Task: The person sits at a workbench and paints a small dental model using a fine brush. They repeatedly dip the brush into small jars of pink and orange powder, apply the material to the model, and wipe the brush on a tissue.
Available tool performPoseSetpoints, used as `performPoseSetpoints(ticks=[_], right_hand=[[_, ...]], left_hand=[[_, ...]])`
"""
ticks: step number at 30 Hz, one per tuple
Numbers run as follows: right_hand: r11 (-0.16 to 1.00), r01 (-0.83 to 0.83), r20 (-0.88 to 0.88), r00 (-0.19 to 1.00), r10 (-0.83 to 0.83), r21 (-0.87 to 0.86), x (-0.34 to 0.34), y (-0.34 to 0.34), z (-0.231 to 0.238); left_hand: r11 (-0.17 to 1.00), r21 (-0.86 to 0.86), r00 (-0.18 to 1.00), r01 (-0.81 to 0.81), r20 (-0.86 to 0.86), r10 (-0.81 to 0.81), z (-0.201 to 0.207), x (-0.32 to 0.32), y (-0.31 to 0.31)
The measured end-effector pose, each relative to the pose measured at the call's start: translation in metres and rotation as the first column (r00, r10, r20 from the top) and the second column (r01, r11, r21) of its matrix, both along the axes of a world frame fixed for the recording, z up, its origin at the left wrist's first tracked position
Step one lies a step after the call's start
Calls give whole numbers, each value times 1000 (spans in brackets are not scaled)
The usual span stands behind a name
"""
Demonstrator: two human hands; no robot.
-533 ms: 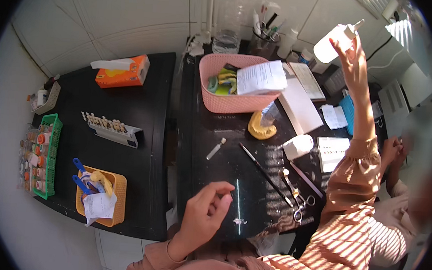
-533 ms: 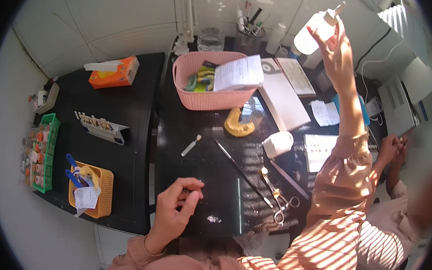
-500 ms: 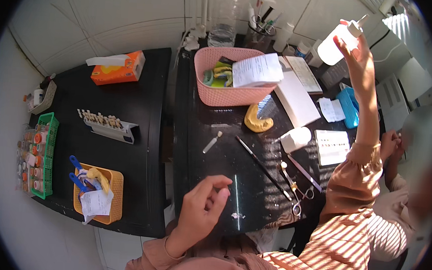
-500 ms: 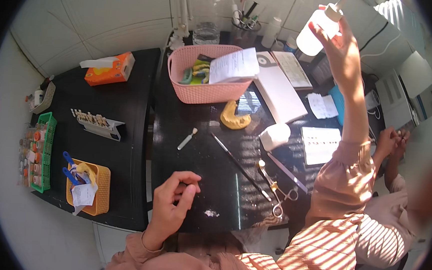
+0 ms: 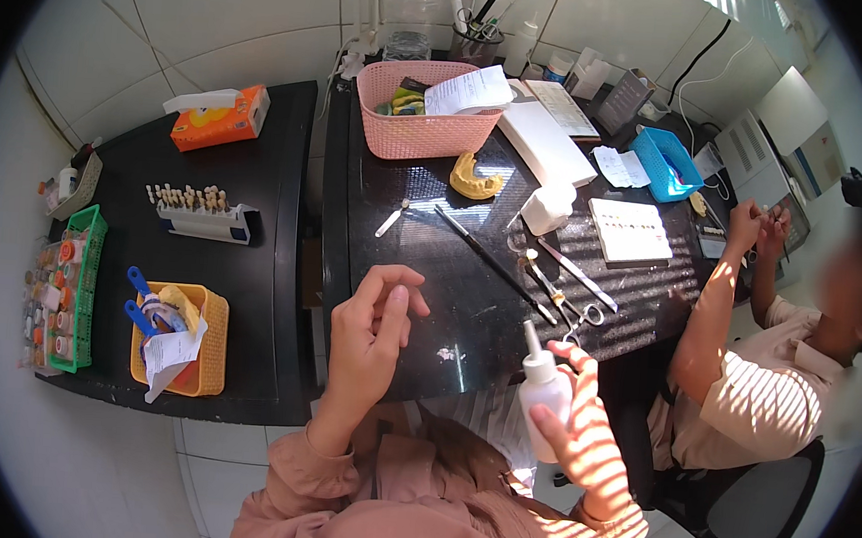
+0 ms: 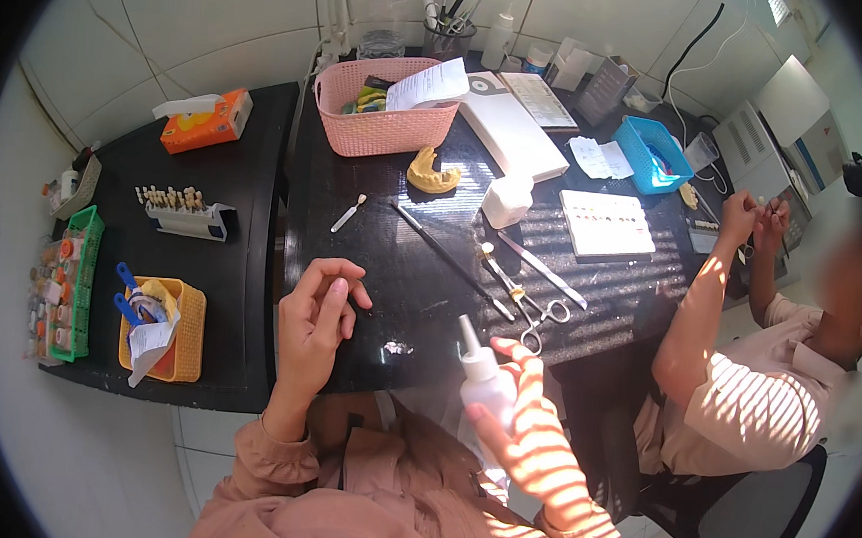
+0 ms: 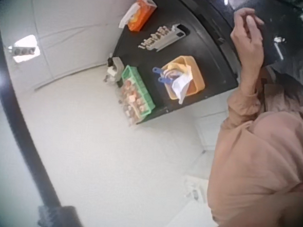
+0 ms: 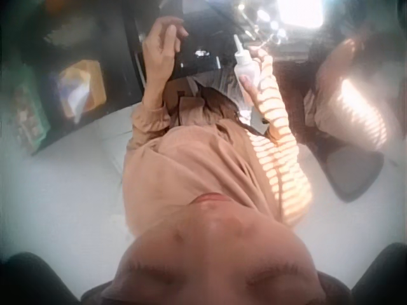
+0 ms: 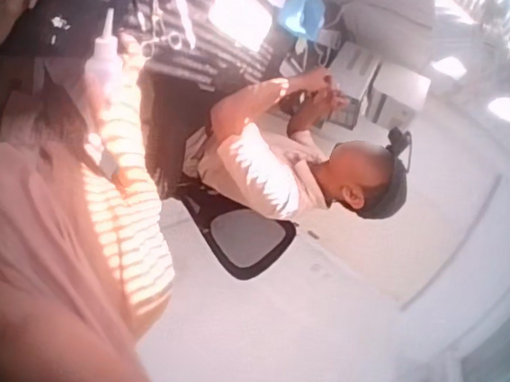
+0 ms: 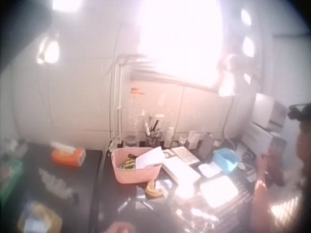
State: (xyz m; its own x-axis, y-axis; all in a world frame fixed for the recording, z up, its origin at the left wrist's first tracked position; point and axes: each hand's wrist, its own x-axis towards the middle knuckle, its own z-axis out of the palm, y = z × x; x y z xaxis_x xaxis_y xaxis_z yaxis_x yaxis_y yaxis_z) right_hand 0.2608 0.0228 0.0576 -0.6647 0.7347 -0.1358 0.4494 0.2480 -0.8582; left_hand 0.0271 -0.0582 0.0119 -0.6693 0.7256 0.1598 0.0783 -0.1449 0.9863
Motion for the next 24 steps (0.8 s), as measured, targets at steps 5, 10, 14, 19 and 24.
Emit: performPoseSetpoints(ticks=[5, 10, 14, 19, 24], right_hand=[[988, -155, 85, 984, 155, 1, -9, -36, -7], [974, -213, 182, 964, 196, 81, -16, -44, -14], [978, -189, 169, 970, 173, 89, -19, -45, -11], [975, -198, 217, 961, 172, 102, -22, -46, -4], [983, -178, 237, 955, 181, -37, -28, -47, 7]], left_hand=[[999, 34, 999, -1, 33, 0, -2, 2, 0], [999, 49, 999, -3, 50, 1, -5, 1, -4], [998, 55, 999, -7, 47, 4, -6, 1, -4], [997, 79, 998, -5, 59, 1, -8, 0, -5], [997, 72, 998, 1, 66, -5, -8, 0, -5]])
